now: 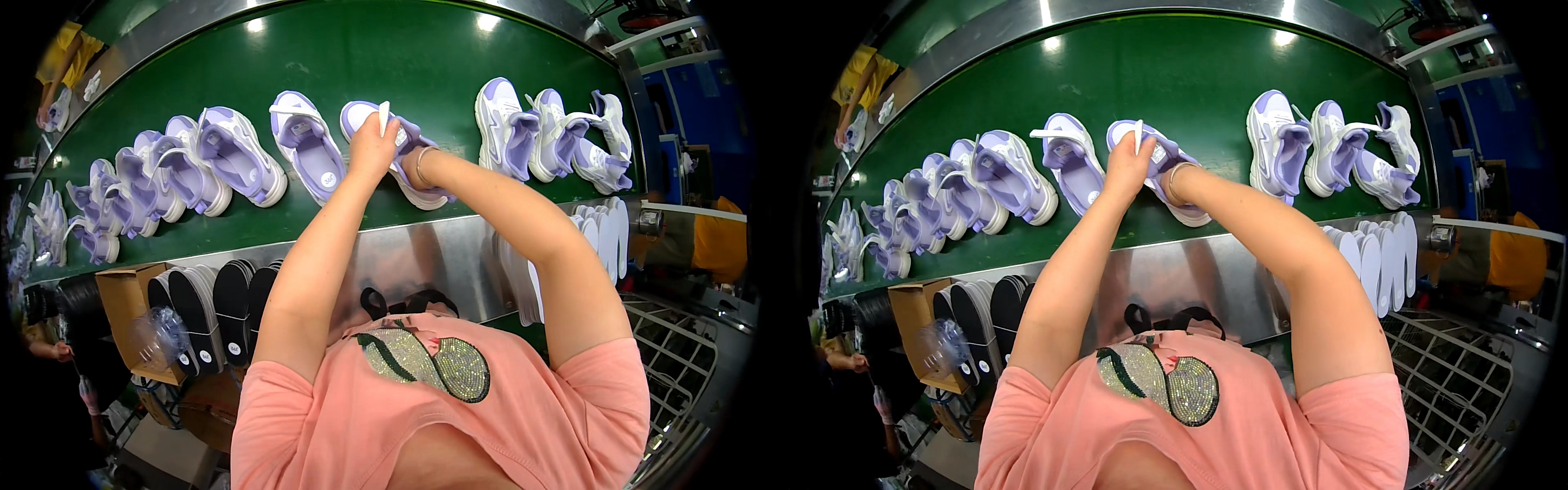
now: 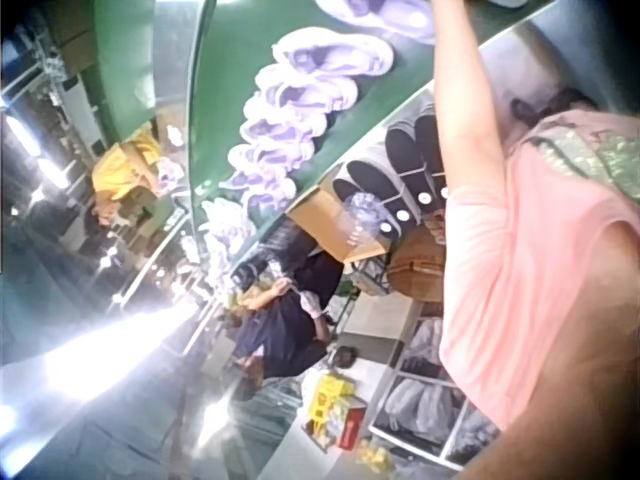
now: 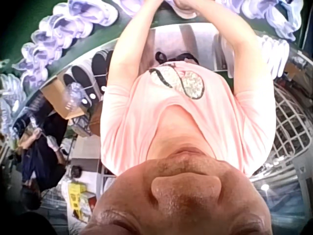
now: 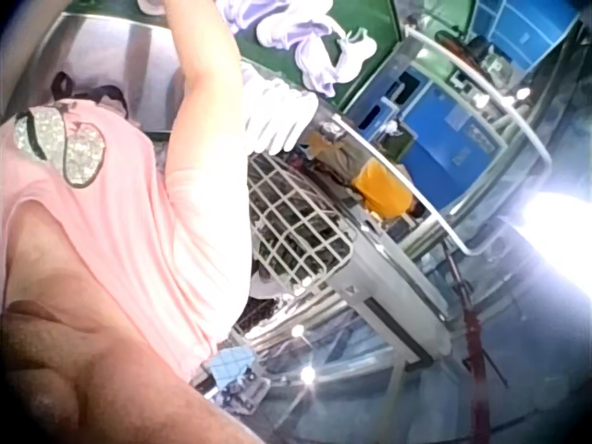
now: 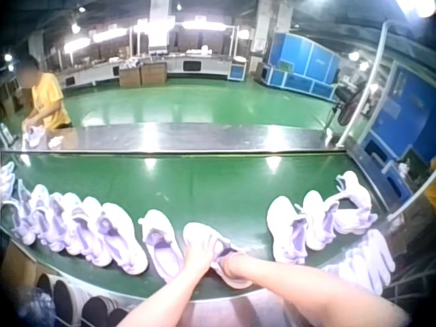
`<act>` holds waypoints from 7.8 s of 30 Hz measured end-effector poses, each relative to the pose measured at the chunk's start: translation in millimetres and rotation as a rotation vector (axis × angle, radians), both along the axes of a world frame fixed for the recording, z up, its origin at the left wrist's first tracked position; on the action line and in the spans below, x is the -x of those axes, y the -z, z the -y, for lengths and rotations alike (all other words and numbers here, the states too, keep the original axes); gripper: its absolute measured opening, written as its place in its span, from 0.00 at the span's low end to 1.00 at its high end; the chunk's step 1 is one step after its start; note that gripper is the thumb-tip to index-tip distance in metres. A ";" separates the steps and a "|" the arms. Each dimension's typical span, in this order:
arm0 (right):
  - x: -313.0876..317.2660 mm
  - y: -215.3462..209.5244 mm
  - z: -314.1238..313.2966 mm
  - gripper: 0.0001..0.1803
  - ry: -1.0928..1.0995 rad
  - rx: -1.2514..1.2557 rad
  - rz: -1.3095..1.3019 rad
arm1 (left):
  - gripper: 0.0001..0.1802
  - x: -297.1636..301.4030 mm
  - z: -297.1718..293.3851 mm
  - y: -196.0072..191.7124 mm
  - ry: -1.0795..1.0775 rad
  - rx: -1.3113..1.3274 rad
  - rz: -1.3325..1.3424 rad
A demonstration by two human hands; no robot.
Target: The person organizes and packs shoe components in a manufacturing facility. The person takes white shoe insoles from a shelf, puts them into a large plastic bag, and then places the bag onto a conveyor belt near several purple and white sneakers. Later, the person picks up a cardboard box, opens it, and checks its contents before setting it back down.
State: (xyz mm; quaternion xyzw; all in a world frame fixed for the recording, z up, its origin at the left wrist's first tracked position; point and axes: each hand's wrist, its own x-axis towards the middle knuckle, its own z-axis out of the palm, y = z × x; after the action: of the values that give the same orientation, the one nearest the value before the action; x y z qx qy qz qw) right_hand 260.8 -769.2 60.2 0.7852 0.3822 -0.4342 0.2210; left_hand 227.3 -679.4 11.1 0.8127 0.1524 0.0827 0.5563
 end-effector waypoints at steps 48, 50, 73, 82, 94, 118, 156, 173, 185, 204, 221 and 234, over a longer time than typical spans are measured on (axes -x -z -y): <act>-63.1 69.9 315.3 0.24 0.774 -0.235 0.666 | 0.22 290.1 -124.6 -139.8 -0.805 -1.340 -0.030; -51.1 46.2 280.7 0.26 0.789 -0.253 0.608 | 0.25 328.7 -129.3 -138.6 -0.932 -1.400 -0.341; 226.0 -74.8 144.9 0.19 0.512 -0.611 0.388 | 0.37 228.3 68.5 -37.4 0.183 -0.035 -0.037; 237.8 -63.4 243.2 0.17 0.833 -0.968 0.756 | 0.30 197.0 77.3 -38.8 0.214 -0.169 0.293; 199.2 -53.2 318.1 0.18 0.930 -0.523 0.918 | 0.14 164.1 65.0 -55.0 0.360 -0.021 0.155; 238.7 -76.0 137.4 0.09 0.307 -0.553 0.576 | 0.16 163.9 75.3 -29.7 -0.016 -0.180 0.069; 206.8 -30.2 126.2 0.14 0.250 -0.146 -0.031 | 0.21 168.6 95.2 -21.5 0.173 -0.020 0.138; 163.2 -30.1 398.0 0.18 0.998 -0.832 1.081 | 0.33 179.6 139.3 -110.8 0.433 -0.314 0.577; 176.0 -78.8 421.3 0.20 1.166 -0.330 1.003 | 0.19 120.6 187.6 -46.9 0.409 -0.193 0.109; 221.5 -66.5 243.3 0.20 0.514 -0.329 0.448 | 0.10 128.8 195.3 -40.3 0.405 -0.129 -0.005; 169.4 -5.2 218.4 0.12 0.513 -0.144 0.144 | 0.12 129.8 197.2 -26.6 0.376 0.020 0.034; 162.5 2.8 227.6 0.13 0.374 -0.192 0.186 | 0.13 121.4 199.3 -20.8 0.423 -0.022 0.005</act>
State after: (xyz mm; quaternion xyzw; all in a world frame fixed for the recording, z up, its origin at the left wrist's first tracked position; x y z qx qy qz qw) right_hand 98.3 -996.8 57.4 0.8966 0.2474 -0.3548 0.0952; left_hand 106.0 -878.7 31.9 0.8324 -0.0238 -0.0321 0.5527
